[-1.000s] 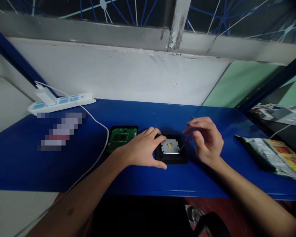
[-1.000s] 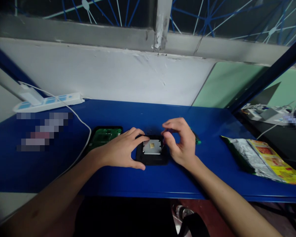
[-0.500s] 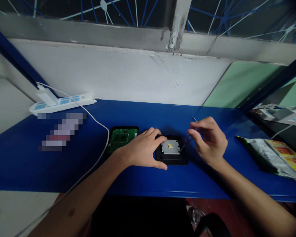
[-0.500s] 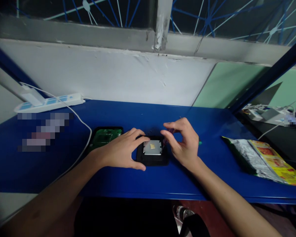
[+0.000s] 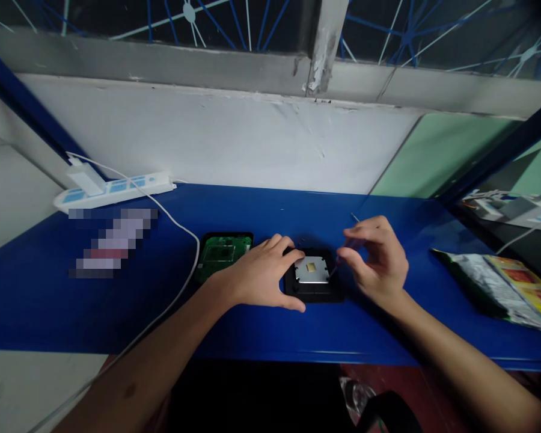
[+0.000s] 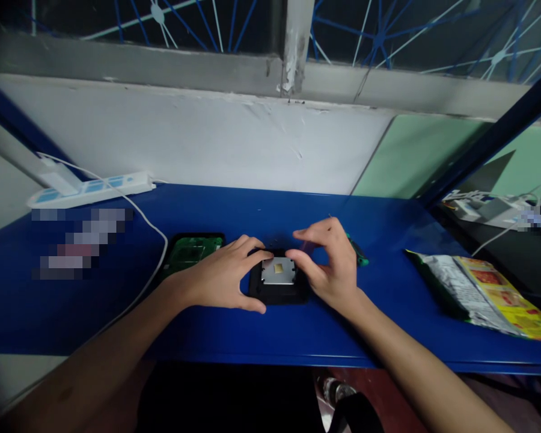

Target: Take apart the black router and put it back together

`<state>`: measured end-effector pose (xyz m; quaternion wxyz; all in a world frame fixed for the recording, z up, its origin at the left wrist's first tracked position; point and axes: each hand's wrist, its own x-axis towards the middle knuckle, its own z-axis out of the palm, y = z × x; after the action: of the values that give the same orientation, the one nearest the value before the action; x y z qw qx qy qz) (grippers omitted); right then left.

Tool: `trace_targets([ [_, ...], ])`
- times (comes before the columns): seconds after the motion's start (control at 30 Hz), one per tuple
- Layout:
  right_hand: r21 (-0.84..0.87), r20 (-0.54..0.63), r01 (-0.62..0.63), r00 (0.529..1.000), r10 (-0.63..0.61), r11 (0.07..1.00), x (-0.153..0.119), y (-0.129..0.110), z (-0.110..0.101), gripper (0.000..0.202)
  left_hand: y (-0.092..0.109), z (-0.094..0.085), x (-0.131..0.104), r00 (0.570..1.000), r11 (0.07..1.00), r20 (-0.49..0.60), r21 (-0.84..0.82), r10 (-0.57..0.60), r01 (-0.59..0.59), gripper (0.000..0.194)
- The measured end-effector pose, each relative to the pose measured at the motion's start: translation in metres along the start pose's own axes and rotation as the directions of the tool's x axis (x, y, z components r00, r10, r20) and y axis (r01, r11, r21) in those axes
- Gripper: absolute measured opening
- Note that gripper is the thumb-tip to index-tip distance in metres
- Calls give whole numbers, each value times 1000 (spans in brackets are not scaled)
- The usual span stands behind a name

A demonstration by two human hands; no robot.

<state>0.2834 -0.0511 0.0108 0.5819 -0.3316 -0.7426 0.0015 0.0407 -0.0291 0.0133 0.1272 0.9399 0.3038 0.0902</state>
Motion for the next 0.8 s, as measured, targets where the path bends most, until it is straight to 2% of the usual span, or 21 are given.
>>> trace_targets([
  [0.07,-16,-21,12,1000,-13,1000,0,-3,1,32,0,0,0,1000,1000,0,0,-4,4,89],
  [0.2,68,8,-114,994,113,991,-2,-12,3,33,1,0,0,1000,1000,3,-5,-12,12,88],
  [0.3,128,36,-154,988,151,980,-4,-15,3,31,0,0,0,1000,1000,5,-10,-11,11,89],
  [0.47,158,61,-116,992,108,981,-3,-10,1,25,1,-1,0,1000,1000,6,-5,-12,12,89],
  [0.63,23,27,-70,997,69,997,-4,-4,0,21,1,-1,0,1000,1000,0,5,-10,10,88],
  [0.8,-29,13,-51,999,51,998,-4,-1,-1,21,-1,1,0,1000,1000,-1,-12,-6,6,89],
])
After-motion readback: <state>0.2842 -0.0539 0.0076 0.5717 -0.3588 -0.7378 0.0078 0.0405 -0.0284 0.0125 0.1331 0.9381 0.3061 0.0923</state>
